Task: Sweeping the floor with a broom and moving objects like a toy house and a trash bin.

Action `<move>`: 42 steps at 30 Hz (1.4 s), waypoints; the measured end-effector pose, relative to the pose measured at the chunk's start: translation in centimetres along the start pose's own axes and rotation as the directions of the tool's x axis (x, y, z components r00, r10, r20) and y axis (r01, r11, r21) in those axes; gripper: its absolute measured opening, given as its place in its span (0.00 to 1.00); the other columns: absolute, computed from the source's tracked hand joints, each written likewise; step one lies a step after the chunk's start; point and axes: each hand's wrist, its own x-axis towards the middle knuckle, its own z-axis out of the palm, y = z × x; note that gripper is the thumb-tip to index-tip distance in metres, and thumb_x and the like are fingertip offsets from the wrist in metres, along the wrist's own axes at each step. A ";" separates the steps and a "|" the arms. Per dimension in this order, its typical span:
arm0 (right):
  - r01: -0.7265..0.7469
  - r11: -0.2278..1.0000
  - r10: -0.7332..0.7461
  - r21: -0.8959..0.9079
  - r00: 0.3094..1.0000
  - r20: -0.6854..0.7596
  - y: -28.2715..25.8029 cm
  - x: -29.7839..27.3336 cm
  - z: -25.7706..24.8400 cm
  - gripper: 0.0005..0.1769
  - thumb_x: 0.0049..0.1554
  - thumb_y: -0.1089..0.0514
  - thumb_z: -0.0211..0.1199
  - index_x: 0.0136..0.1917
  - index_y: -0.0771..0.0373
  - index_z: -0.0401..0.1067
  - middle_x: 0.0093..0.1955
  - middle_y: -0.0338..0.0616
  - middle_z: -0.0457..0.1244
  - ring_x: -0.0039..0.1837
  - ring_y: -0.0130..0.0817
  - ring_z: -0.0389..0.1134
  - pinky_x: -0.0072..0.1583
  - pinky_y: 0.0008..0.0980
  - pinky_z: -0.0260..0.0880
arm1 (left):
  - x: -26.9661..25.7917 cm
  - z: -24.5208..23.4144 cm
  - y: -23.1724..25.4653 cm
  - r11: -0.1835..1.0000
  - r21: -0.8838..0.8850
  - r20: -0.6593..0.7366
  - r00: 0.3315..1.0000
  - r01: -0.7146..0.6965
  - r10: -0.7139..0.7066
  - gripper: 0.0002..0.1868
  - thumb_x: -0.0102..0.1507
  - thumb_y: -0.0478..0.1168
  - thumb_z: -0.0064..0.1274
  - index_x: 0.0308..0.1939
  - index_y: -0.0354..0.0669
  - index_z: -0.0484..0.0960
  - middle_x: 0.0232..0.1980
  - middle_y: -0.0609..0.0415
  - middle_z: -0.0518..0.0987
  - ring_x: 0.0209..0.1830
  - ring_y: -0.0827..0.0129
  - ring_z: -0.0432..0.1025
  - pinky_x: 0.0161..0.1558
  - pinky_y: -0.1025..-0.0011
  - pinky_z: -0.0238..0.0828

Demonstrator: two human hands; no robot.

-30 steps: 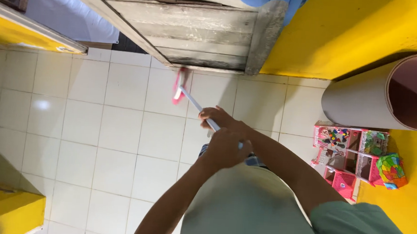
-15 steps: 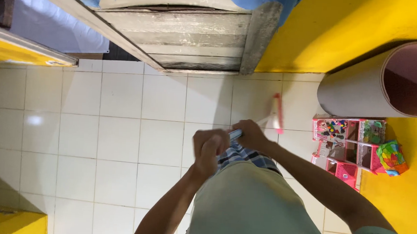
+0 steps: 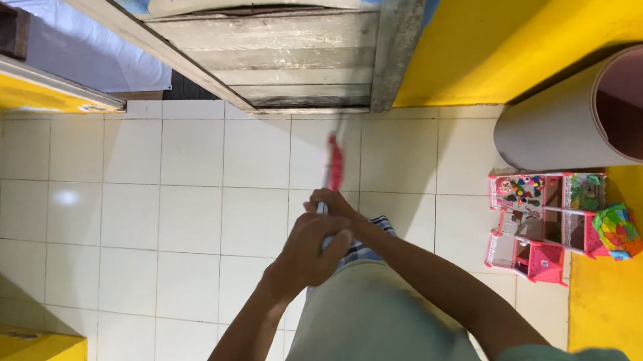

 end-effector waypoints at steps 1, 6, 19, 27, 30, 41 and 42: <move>0.002 1.000 -0.002 -0.001 1.000 -0.004 0.2 -0.3 0.2 0.11 0.58 0.58 0.67 0.44 0.64 0.67 0.39 0.44 0.62 0.42 0.33 0.65 0.47 0.36 0.68 | -0.1 1.2 -0.2 1.000 0.002 0.004 1.000 -0.002 0.002 0.15 0.62 0.40 0.44 0.29 0.33 0.82 0.18 0.49 0.74 0.17 0.66 0.68 0.26 0.64 0.65; -0.135 0.931 0.199 -0.338 0.966 0.162 -0.5 -3.0 -0.2 0.20 0.62 0.58 0.70 0.32 0.58 0.66 0.30 0.35 0.59 0.33 0.34 0.58 0.45 0.37 0.60 | -2.7 5.5 2.0 0.976 0.098 0.078 0.979 -0.194 0.187 0.12 0.64 0.41 0.48 0.32 0.38 0.80 0.26 0.49 0.77 0.27 0.57 0.73 0.36 0.61 0.67; -0.006 0.774 0.000 -0.633 1.000 -0.009 -8.7 -22.4 -4.7 0.13 0.37 0.52 0.75 0.35 0.56 0.75 0.37 0.45 0.67 0.43 0.47 0.63 0.50 0.46 0.59 | -14.6 13.7 -0.7 0.883 -0.444 -0.087 0.988 -0.151 0.125 0.13 0.67 0.37 0.44 0.30 0.31 0.73 0.23 0.53 0.69 0.21 0.69 0.62 0.27 0.66 0.59; -0.140 0.803 0.124 -0.580 0.990 -0.068 -7.7 -24.2 -1.5 0.20 0.32 0.51 0.76 0.29 0.65 0.71 0.32 0.52 0.66 0.39 0.51 0.68 0.42 0.44 0.66 | -17.0 15.3 -2.5 0.902 -0.430 0.085 0.992 -0.045 0.089 0.19 0.66 0.40 0.41 0.21 0.39 0.61 0.21 0.56 0.58 0.22 0.72 0.51 0.30 0.66 0.50; -0.220 0.906 0.198 -0.362 0.975 -0.098 0.1 -26.4 3.2 0.09 0.47 0.56 0.68 0.41 0.60 0.76 0.42 0.40 0.69 0.45 0.36 0.72 0.48 0.35 0.73 | -19.0 15.4 -1.4 0.953 0.034 -0.065 0.951 -0.302 0.303 0.13 0.66 0.40 0.47 0.34 0.34 0.81 0.28 0.48 0.73 0.32 0.61 0.67 0.36 0.61 0.63; 0.120 0.951 -0.117 0.285 0.993 -0.026 -2.1 -25.0 9.2 0.10 0.66 0.60 0.62 0.47 0.57 0.61 0.37 0.34 0.55 0.41 0.23 0.55 0.48 0.29 0.54 | -24.1 19.3 -3.2 0.961 0.200 0.059 0.981 -0.191 0.183 0.16 0.63 0.44 0.49 0.25 0.36 0.77 0.23 0.44 0.75 0.23 0.56 0.70 0.33 0.58 0.66; 0.164 0.977 -0.170 0.135 0.985 0.031 0.4 -25.1 8.7 0.15 0.66 0.62 0.64 0.39 0.55 0.65 0.28 0.35 0.55 0.31 0.25 0.54 0.36 0.27 0.55 | -24.6 19.6 -2.6 0.939 0.180 0.075 0.956 -0.293 0.284 0.16 0.64 0.45 0.48 0.25 0.39 0.78 0.24 0.47 0.76 0.23 0.58 0.71 0.33 0.59 0.68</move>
